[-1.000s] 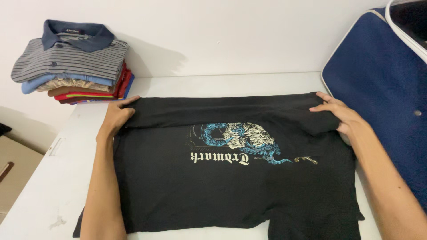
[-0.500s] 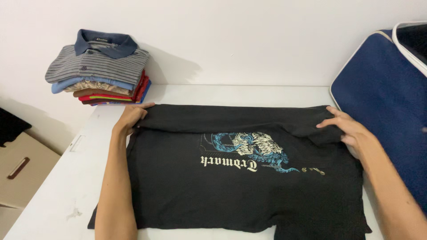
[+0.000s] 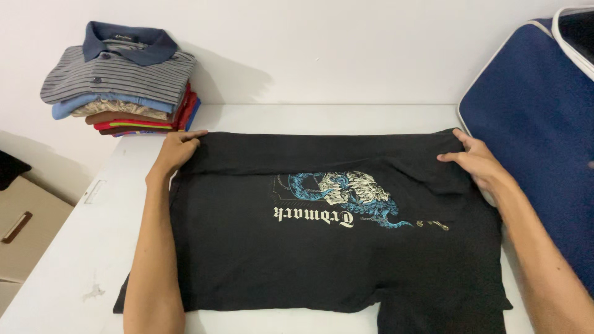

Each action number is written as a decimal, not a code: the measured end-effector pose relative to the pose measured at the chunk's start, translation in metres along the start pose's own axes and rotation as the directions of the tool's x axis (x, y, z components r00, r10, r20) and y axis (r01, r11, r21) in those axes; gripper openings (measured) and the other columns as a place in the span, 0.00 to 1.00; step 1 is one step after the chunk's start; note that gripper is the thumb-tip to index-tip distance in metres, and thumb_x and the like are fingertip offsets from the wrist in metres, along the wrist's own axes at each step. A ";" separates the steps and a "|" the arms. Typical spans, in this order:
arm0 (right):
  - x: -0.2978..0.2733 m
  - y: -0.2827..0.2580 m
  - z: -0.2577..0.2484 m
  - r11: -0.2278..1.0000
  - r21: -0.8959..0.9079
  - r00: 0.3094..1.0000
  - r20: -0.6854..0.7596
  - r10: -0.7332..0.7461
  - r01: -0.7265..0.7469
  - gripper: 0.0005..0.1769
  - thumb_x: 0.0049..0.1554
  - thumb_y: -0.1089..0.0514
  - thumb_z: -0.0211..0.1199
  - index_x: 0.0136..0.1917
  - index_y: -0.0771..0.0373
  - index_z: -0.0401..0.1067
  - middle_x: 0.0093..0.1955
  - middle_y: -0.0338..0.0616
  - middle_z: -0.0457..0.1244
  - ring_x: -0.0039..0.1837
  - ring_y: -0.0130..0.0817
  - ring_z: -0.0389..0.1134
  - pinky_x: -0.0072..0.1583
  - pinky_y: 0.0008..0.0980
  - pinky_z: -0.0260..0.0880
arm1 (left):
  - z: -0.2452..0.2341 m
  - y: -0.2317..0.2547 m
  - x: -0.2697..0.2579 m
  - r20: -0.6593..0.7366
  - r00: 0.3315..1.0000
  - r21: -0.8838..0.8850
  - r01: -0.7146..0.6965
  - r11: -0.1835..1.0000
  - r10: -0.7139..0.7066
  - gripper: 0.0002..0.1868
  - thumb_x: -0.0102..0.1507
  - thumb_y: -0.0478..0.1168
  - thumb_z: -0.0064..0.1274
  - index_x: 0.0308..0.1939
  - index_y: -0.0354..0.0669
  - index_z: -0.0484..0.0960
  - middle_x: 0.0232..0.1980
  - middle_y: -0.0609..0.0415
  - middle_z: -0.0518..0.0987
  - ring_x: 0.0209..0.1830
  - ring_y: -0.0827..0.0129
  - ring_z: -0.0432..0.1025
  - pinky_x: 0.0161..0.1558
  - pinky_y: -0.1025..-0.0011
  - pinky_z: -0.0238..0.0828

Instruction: The person folds a striped polo shirt and places it on a stack of folded clothes. Then they take a black graphic t-shirt from a suitcase, lay it flat, and fold it neatly on the table.

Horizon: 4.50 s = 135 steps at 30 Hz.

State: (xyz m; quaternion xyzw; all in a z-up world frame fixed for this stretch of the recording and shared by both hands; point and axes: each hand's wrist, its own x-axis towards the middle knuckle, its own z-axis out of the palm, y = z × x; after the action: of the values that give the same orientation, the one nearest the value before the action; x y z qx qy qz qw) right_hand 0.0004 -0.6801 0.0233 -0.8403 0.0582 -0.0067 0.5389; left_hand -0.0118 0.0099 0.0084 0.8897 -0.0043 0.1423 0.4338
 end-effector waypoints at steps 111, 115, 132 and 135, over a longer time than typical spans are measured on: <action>0.006 0.018 0.036 0.602 -0.782 0.973 0.026 -0.229 0.162 0.44 0.63 0.30 0.44 0.81 0.59 0.50 0.86 0.47 0.38 0.86 0.48 0.29 0.77 0.71 0.26 | 0.261 0.326 -0.096 0.663 0.540 0.106 -0.754 0.649 0.519 0.26 0.46 0.50 0.71 0.43 0.43 0.83 0.45 0.50 0.78 0.51 0.53 0.70 0.53 0.57 0.68; 0.004 0.019 0.036 0.625 -0.765 0.974 0.014 -0.228 0.157 0.44 0.62 0.31 0.46 0.81 0.59 0.50 0.85 0.48 0.39 0.85 0.48 0.30 0.77 0.70 0.25 | 0.279 0.340 -0.091 0.825 0.476 0.088 -0.642 0.762 0.306 0.30 0.43 0.51 0.73 0.47 0.48 0.84 0.44 0.52 0.78 0.52 0.57 0.71 0.50 0.60 0.73; -0.076 -0.115 -0.005 0.739 -0.652 0.908 0.394 0.142 0.167 0.33 0.47 0.36 0.71 0.59 0.60 0.80 0.49 0.50 0.75 0.52 0.47 0.76 0.55 0.43 0.74 | 0.300 0.273 -0.059 0.445 0.836 -0.298 -0.198 0.934 0.319 0.23 0.66 0.54 0.54 0.48 0.35 0.85 0.41 0.47 0.82 0.28 0.69 0.75 0.32 0.67 0.72; -0.083 -0.108 0.007 0.541 -0.832 0.894 0.327 0.307 0.119 0.42 0.41 0.38 0.82 0.63 0.58 0.74 0.56 0.50 0.69 0.58 0.48 0.71 0.57 0.45 0.74 | 0.321 0.267 -0.067 0.260 0.913 -0.263 -0.247 0.933 0.316 0.24 0.68 0.53 0.54 0.40 0.31 0.87 0.34 0.44 0.82 0.28 0.66 0.74 0.34 0.65 0.71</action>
State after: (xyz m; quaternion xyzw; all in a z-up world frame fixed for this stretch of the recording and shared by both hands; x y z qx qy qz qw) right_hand -0.0719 -0.6202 0.1223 -0.9680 -0.0215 0.2397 0.0712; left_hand -0.0316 -0.4126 0.0101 0.8360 -0.2146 0.0664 0.5006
